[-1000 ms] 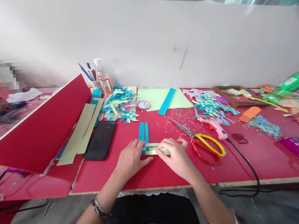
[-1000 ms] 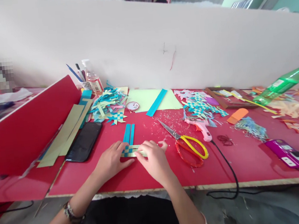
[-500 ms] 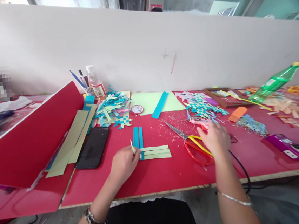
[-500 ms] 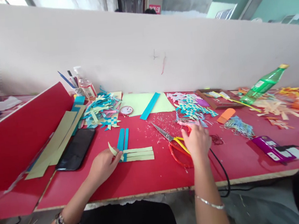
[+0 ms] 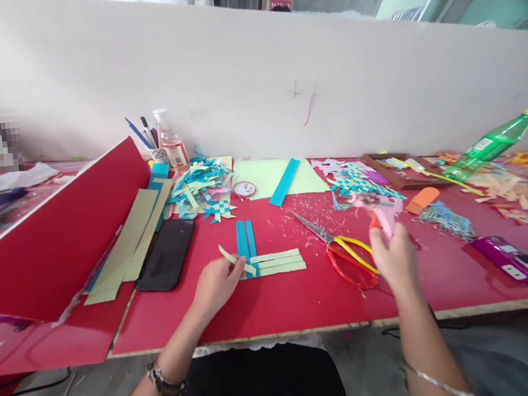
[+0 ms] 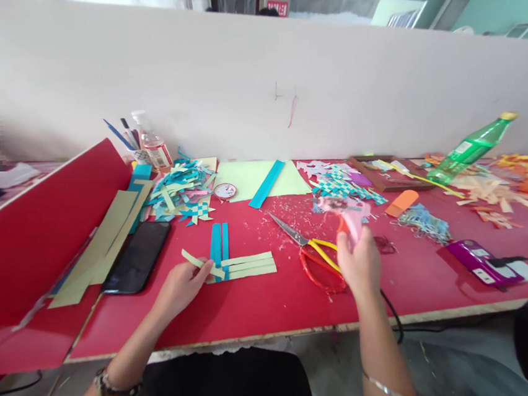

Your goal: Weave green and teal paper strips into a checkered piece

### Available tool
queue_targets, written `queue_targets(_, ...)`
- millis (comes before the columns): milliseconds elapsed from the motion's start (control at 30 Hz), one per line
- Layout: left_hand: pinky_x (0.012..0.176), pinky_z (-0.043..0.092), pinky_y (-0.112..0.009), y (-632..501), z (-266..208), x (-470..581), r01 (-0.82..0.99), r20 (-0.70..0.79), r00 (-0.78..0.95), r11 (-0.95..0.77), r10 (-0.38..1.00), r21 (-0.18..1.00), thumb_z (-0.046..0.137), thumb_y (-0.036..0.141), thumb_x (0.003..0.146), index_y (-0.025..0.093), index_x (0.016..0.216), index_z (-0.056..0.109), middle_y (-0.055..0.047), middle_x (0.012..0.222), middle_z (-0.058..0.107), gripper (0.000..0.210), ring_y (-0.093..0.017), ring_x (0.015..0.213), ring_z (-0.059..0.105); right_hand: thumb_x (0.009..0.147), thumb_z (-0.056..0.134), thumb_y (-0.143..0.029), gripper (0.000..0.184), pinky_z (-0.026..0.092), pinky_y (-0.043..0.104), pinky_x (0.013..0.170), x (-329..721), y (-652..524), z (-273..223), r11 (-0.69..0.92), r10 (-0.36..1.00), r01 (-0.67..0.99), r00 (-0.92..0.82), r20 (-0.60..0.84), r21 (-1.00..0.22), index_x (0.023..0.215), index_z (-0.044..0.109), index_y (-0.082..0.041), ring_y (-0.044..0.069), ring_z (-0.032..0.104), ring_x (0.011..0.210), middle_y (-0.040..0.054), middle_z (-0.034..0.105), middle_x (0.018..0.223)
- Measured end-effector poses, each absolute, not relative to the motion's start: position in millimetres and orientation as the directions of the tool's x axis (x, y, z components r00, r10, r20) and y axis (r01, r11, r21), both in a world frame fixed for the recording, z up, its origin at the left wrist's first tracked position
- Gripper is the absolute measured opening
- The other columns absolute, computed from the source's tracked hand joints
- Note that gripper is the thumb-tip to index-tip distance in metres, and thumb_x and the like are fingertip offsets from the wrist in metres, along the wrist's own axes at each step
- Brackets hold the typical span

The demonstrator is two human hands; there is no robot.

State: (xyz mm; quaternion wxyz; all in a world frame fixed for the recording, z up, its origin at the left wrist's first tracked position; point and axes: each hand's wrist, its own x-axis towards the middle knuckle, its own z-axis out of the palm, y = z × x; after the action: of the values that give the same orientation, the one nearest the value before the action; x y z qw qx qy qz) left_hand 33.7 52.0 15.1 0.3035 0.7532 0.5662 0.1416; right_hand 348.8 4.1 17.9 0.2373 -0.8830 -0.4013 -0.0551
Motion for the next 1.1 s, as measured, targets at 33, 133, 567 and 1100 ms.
queue_targets(33, 0.054, 0.032, -0.022, 52, 15, 33, 0.747, -0.135, 0.327, -0.168, 0.935, 0.644, 0.031, 0.042, 0.084, 0.017, 0.064, 0.055, -0.005, 0.068, 0.064, 0.040, -0.018, 0.064, 0.059, 0.081, 0.034, -0.043, 0.049, 0.043, 0.032, 0.059, 335, -3, 16, -0.498, 0.717, 0.765, 0.628, 0.303, -0.408, 0.111, 0.046, -0.007, 0.027, 0.059, 0.079, 0.0185, 0.061, 0.092)
queue_targets(133, 0.055, 0.034, -0.022, 52, 14, 33, 0.719, -0.130, 0.339, -0.168, 0.932, 0.674, 0.033, 0.042, 0.083, 0.017, 0.063, 0.055, -0.004, 0.068, 0.065, 0.039, -0.018, 0.064, 0.059, 0.071, 0.046, -0.056, 0.065, 0.045, 0.032, 0.063, 292, -22, 2, -0.338, 0.788, 0.864, 0.477, 0.390, -0.374, 0.114, 0.044, -0.007, 0.029, 0.057, 0.088, 0.0191, 0.059, 0.102)
queue_targets(567, 0.062, 0.037, -0.024, 51, 11, 30, 0.674, -0.122, 0.323, -0.138, 0.938, 0.726, 0.028, 0.042, 0.085, 0.017, 0.066, 0.060, -0.006, 0.071, 0.067, 0.044, -0.019, 0.068, 0.060, 0.085, 0.036, -0.040, 0.041, 0.044, 0.024, 0.050, 253, -36, -22, -0.054, 0.891, 0.997, 0.069, 0.450, -0.046, 0.111, 0.047, -0.011, 0.019, 0.060, 0.073, 0.0118, 0.060, 0.091)
queue_targets(1100, 0.063, 0.038, -0.023, 51, 12, 30, 0.647, -0.134, 0.326, -0.118, 0.936, 0.753, 0.029, 0.041, 0.084, 0.017, 0.065, 0.060, -0.006, 0.073, 0.068, 0.044, -0.019, 0.069, 0.060, 0.086, 0.038, -0.031, 0.031, 0.042, 0.023, 0.047, 253, -35, -21, -0.092, 0.884, 0.996, 0.073, 0.462, 0.019, 0.108, 0.051, -0.013, 0.018, 0.060, 0.069, 0.0101, 0.061, 0.088)
